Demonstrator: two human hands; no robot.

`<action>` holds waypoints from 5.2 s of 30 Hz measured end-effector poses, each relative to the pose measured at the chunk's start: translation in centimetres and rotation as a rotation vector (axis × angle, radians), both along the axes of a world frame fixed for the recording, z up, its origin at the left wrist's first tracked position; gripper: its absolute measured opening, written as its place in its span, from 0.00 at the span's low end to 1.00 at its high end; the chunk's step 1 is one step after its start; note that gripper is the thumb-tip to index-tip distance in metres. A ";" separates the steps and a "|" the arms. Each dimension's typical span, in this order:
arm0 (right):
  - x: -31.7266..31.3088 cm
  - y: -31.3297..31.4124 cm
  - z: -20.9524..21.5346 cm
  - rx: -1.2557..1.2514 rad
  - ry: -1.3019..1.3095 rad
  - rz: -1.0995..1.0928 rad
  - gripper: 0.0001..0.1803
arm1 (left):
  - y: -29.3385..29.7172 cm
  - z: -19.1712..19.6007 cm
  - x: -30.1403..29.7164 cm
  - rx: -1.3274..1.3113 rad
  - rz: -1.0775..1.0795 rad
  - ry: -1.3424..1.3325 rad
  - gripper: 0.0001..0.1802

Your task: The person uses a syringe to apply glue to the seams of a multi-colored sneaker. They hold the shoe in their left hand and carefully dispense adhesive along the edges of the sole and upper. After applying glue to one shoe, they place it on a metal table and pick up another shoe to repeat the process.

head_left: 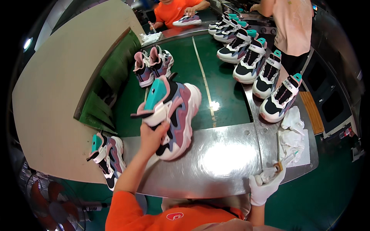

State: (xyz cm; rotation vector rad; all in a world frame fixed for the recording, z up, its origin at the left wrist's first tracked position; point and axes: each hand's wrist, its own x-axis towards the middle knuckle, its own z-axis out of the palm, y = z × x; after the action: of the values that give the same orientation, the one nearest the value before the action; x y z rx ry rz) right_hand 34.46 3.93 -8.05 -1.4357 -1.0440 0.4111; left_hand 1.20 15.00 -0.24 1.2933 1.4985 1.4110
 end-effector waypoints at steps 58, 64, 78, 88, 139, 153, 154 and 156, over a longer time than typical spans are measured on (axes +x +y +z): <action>5.6 1.7 4.8 -0.381 -0.047 0.320 0.43 | -3.4 7.6 0.5 0.646 -0.388 1.515 0.50; 4.9 5.6 0.5 -0.120 -0.336 0.234 0.43 | -0.8 6.9 -0.5 0.540 -0.736 1.233 0.40; -14.4 10.4 -2.3 -0.111 -0.379 0.733 0.40 | -13.8 -2.2 0.5 1.094 -0.101 0.952 0.13; -20.7 10.0 -3.6 -0.188 -0.467 0.850 0.38 | -16.2 -2.6 -0.1 1.149 0.090 0.996 0.13; -16.9 9.9 -3.7 -0.325 -0.499 0.780 0.30 | -18.5 -1.2 0.2 1.099 0.075 1.038 0.15; 6.0 1.0 7.9 -0.760 -0.113 0.513 0.28 | -18.9 -3.4 -2.4 0.791 0.009 1.152 0.22; 6.0 0.7 9.2 -0.770 0.033 0.656 0.31 | -18.7 -3.0 -2.1 0.753 -0.047 1.157 0.21; 5.7 -0.8 11.1 -0.586 0.145 0.830 0.43 | -18.1 -2.1 -1.4 0.752 -0.115 1.139 0.16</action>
State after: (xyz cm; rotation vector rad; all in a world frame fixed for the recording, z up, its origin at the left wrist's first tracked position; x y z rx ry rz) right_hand 40.19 3.15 3.10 -1.3722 -1.4433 1.4954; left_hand -0.21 -3.07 -2.38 2.9323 1.4776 1.2151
